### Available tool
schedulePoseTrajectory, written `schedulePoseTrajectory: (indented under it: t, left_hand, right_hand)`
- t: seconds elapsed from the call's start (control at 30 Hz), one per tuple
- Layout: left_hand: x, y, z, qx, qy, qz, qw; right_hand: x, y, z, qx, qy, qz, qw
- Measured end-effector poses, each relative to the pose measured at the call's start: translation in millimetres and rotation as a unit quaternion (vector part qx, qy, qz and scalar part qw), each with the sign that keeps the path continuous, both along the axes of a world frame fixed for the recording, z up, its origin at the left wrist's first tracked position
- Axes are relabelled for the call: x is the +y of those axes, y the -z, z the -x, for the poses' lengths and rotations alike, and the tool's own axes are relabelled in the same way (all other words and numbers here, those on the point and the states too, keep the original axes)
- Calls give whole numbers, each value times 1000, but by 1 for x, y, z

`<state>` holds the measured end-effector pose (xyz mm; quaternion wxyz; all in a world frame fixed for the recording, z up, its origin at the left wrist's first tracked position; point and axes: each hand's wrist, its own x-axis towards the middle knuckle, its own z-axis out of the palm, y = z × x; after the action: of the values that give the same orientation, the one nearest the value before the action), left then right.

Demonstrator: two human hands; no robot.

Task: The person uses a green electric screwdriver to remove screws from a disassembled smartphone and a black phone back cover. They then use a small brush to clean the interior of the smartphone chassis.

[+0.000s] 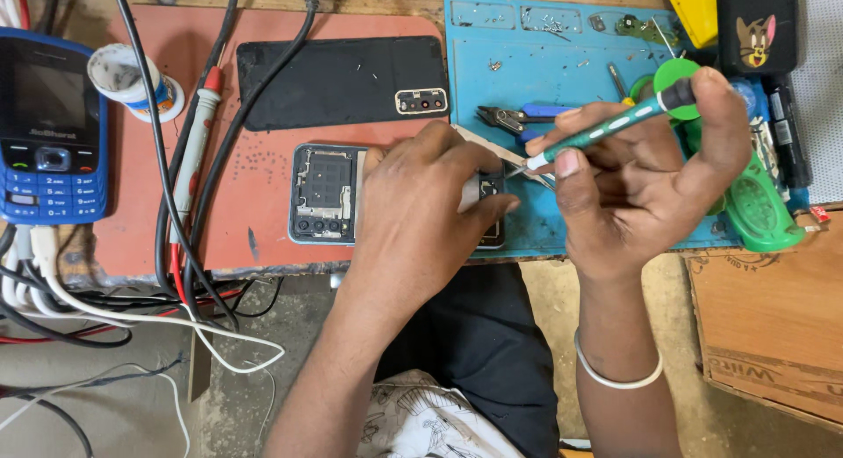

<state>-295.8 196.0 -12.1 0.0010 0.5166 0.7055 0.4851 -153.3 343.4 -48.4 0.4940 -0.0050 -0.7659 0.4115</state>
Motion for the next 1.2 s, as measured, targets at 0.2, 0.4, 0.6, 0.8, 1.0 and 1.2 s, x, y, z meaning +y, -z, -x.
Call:
schedulePoseTrajectory:
  t: [0.2,0.4,0.6,0.8,1.0,1.2]
  left_hand:
    - [-2,-10,10,-59,-9,-11,998]
    - [2,-4,54,72,-214,10,974]
    - [-4,-4,39,88,-193,22,977]
    - [-8,-6,-3,84,-67,1,994]
    - [-4,3,-7,90,-37,0,995]
    - [-5,1,-7,90,-42,2,995]
  right_hand:
    - [-1,2,-3,47,30,38,998]
    - [2,0,1,2,7,-22,1000]
    - [2,-5,5,1,-17,-34,999]
    - [-1,-4,4,-14,-11,-32,999]
    - [-2,-5,5,-20,-1,-49,999]
    - [-4,-9,8,-20,2,-68,997]
